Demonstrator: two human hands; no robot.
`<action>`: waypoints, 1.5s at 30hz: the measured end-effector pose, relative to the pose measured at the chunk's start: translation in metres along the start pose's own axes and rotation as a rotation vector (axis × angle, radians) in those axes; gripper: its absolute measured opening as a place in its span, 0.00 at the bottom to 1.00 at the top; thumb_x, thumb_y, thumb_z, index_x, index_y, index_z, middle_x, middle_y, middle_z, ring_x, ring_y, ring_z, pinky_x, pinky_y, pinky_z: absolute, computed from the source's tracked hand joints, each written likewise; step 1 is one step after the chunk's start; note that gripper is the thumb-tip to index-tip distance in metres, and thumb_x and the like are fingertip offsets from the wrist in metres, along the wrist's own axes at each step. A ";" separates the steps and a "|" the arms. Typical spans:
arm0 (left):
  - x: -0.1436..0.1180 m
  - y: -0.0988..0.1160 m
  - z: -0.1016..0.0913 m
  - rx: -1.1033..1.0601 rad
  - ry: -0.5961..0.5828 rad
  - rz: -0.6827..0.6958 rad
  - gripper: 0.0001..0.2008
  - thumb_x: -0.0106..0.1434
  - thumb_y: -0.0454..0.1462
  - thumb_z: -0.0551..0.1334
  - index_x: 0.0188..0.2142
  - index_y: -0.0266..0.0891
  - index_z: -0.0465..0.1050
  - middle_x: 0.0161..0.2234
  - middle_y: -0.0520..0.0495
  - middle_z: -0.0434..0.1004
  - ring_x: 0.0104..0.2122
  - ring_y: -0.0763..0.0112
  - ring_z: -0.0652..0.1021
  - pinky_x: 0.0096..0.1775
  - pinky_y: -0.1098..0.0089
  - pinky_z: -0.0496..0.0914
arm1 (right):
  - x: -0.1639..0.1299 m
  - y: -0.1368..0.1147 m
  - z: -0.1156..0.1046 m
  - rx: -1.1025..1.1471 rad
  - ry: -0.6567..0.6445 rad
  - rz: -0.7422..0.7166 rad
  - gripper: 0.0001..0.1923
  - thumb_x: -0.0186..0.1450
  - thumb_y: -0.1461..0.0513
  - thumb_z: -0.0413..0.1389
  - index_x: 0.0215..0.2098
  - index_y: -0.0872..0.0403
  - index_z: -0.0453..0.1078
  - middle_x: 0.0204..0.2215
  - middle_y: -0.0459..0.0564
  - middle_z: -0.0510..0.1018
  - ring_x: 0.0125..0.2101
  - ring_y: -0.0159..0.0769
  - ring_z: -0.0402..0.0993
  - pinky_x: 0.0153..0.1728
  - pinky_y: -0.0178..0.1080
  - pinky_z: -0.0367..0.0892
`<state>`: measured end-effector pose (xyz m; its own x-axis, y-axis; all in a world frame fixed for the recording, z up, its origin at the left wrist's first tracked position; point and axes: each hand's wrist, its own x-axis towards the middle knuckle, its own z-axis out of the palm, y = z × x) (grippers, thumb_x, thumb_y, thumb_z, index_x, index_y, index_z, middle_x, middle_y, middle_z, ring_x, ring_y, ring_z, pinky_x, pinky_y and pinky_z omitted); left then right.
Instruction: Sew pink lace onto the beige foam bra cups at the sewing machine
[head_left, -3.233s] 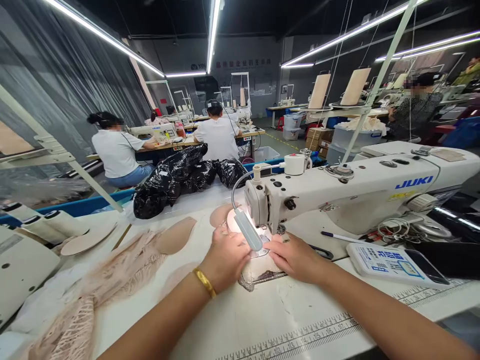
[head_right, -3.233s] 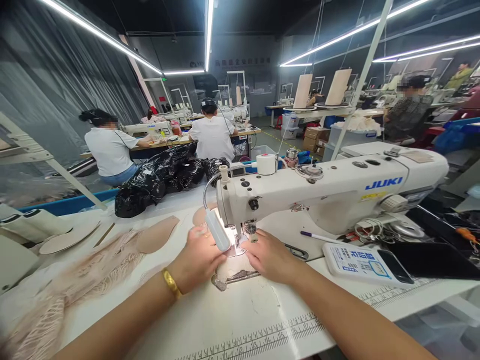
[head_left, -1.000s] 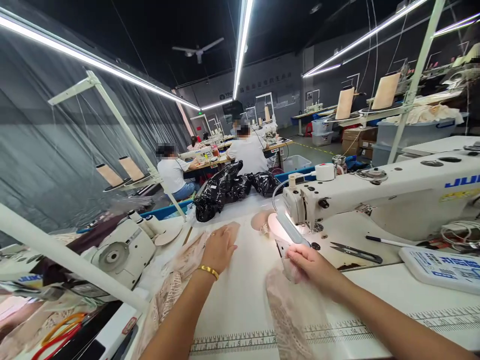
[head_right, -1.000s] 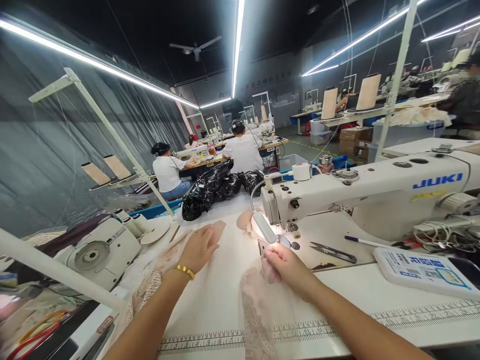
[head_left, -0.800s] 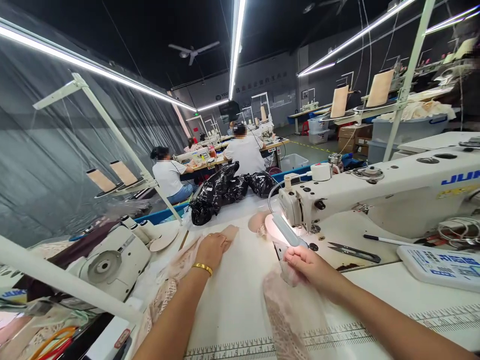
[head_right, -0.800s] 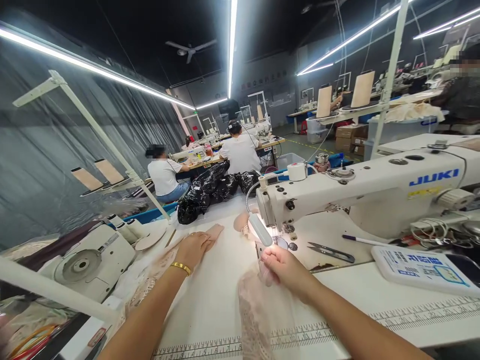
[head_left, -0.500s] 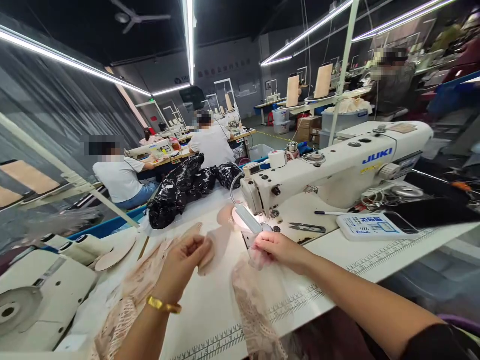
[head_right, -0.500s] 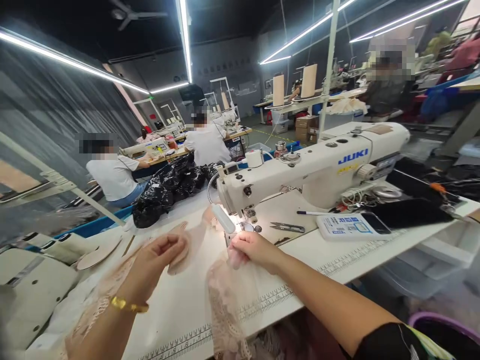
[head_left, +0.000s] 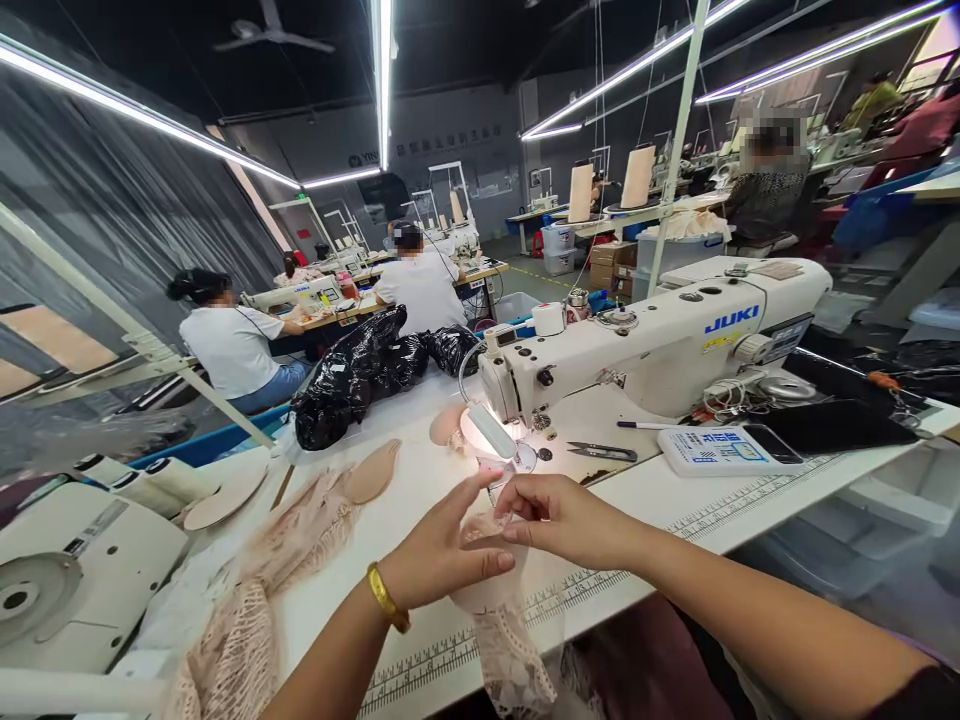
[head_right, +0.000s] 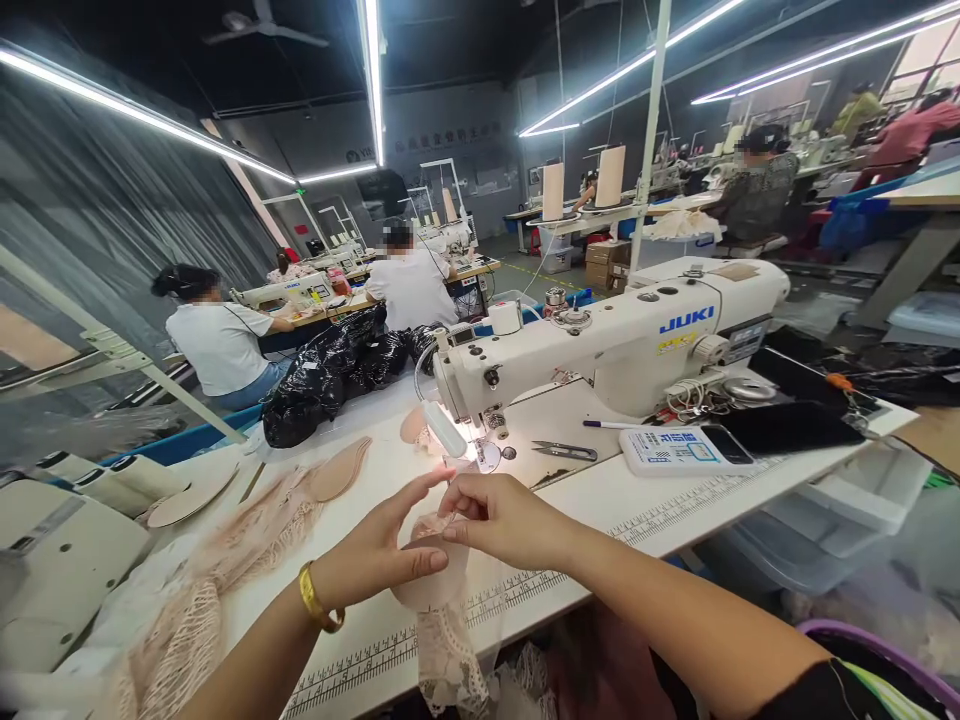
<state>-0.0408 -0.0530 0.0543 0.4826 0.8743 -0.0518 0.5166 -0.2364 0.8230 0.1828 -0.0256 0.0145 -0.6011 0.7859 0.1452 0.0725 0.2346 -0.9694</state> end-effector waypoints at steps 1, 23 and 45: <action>0.004 -0.001 -0.002 -0.030 -0.091 -0.002 0.27 0.57 0.50 0.71 0.53 0.44 0.71 0.52 0.44 0.76 0.53 0.54 0.74 0.53 0.57 0.71 | -0.003 -0.007 -0.001 -0.066 0.018 -0.041 0.04 0.66 0.61 0.63 0.38 0.53 0.76 0.27 0.40 0.67 0.29 0.31 0.63 0.31 0.35 0.59; 0.033 -0.036 0.011 1.041 0.041 0.370 0.10 0.63 0.23 0.60 0.35 0.39 0.71 0.33 0.49 0.77 0.32 0.63 0.74 0.34 0.63 0.70 | 0.041 0.074 -0.055 -1.054 -0.243 -0.660 0.13 0.75 0.70 0.49 0.41 0.52 0.74 0.40 0.47 0.79 0.39 0.35 0.68 0.34 0.35 0.60; 0.059 -0.064 0.031 0.873 0.322 0.500 0.13 0.73 0.28 0.51 0.40 0.38 0.75 0.30 0.47 0.71 0.29 0.65 0.68 0.29 0.67 0.67 | 0.030 0.066 -0.064 -1.029 -0.157 -0.502 0.15 0.71 0.71 0.49 0.42 0.51 0.76 0.35 0.48 0.74 0.33 0.35 0.60 0.33 0.37 0.53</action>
<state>-0.0232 0.0007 -0.0185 0.6366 0.6345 0.4384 0.7023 -0.7118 0.0104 0.2205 0.0506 -0.0327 -0.8327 0.4096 0.3725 0.3685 0.9122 -0.1793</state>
